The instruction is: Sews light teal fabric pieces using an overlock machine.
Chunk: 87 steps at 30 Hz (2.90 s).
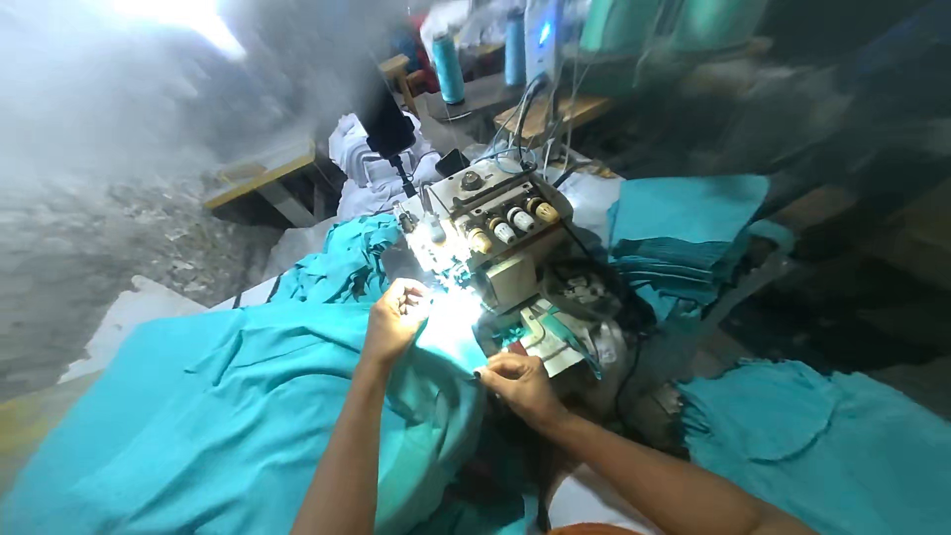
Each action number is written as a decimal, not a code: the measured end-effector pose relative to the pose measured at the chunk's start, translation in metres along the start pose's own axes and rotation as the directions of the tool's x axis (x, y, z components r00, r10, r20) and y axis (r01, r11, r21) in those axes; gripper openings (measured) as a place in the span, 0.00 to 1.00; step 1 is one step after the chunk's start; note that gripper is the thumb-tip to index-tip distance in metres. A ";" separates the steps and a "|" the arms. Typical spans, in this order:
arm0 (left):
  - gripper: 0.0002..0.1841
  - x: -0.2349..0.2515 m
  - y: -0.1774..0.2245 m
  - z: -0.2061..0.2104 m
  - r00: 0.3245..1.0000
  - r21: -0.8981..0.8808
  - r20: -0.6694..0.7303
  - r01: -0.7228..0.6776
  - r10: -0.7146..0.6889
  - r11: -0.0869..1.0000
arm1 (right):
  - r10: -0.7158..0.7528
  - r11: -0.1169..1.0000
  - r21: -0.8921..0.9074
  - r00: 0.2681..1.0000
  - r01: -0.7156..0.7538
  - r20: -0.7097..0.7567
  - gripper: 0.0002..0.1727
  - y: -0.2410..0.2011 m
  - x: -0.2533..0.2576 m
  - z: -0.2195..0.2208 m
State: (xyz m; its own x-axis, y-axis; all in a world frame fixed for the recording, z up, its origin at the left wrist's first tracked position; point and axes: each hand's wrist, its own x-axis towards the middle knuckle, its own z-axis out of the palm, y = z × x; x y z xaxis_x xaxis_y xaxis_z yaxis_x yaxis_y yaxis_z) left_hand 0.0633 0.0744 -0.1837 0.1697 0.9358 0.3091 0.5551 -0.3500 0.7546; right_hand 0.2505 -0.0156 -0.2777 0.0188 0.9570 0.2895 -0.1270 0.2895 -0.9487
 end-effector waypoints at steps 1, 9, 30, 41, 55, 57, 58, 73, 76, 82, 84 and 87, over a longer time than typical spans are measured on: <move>0.11 0.000 0.000 0.001 1.000 0.017 0.007 -0.008 0.008 1.000 | -0.001 1.000 0.009 1.000 0.001 -0.004 0.06 0.000 0.000 0.001; 0.12 -0.014 0.015 0.009 0.964 0.303 0.081 -0.268 0.255 0.915 | 0.008 1.000 0.006 0.999 -0.008 -0.035 0.06 0.000 -0.013 -0.009; 0.21 0.047 0.025 0.022 0.902 0.471 -0.177 0.428 -0.393 0.771 | 0.413 0.890 0.279 0.896 -0.359 -0.163 0.19 -0.046 0.080 0.019; 0.09 -0.023 0.036 -0.004 0.460 0.333 -0.824 -0.077 0.330 0.940 | -0.036 0.999 -0.035 0.998 0.038 0.047 0.19 -0.043 0.051 0.005; 0.08 -0.077 0.034 0.043 0.730 0.443 -0.327 -0.443 0.601 0.779 | 0.102 0.954 -0.294 0.987 -0.060 0.127 0.09 -0.044 0.076 -0.044; 0.06 -0.078 0.051 0.030 0.638 0.457 -0.349 -0.524 0.687 0.719 | -0.221 0.958 -0.134 0.952 0.253 0.214 0.22 -0.047 0.061 -0.035; 0.05 -0.076 0.063 0.019 0.594 0.505 -0.354 -0.528 0.722 0.683 | -0.315 0.931 -0.094 0.906 0.353 0.281 0.32 -0.053 0.052 -0.027; 0.20 -0.011 0.034 0.024 0.996 0.550 -0.015 0.079 -0.085 0.831 | 0.345 0.852 0.227 0.833 -0.471 0.433 0.15 -0.021 0.026 -0.022; 0.19 0.011 0.034 0.021 0.981 0.532 0.093 0.097 -0.172 0.841 | 0.339 0.889 0.189 0.876 -0.418 0.344 0.17 -0.030 0.034 -0.016; 0.20 -0.001 0.026 0.011 0.996 0.297 0.052 0.057 -0.076 0.953 | 0.133 0.986 -0.122 0.978 -0.114 0.163 0.24 -0.029 0.026 -0.012; 0.23 -0.021 0.011 0.012 0.994 0.251 0.107 -0.038 0.011 0.967 | 0.014 0.988 -0.154 0.986 0.012 0.166 0.23 -0.023 0.020 -0.013; 0.12 -0.043 -0.006 0.019 0.961 0.205 0.017 -0.275 0.278 0.939 | 0.011 0.987 -0.158 0.978 0.023 0.208 0.19 -0.021 0.025 -0.019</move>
State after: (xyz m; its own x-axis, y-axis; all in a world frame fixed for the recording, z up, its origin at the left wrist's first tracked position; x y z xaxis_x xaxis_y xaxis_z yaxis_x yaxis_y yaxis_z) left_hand 0.0683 0.0375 -0.2129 0.3306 0.8024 0.4969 0.6417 -0.5772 0.5050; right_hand 0.2723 0.0022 -0.2529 -0.1895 0.9351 0.2996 0.0319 0.3108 -0.9499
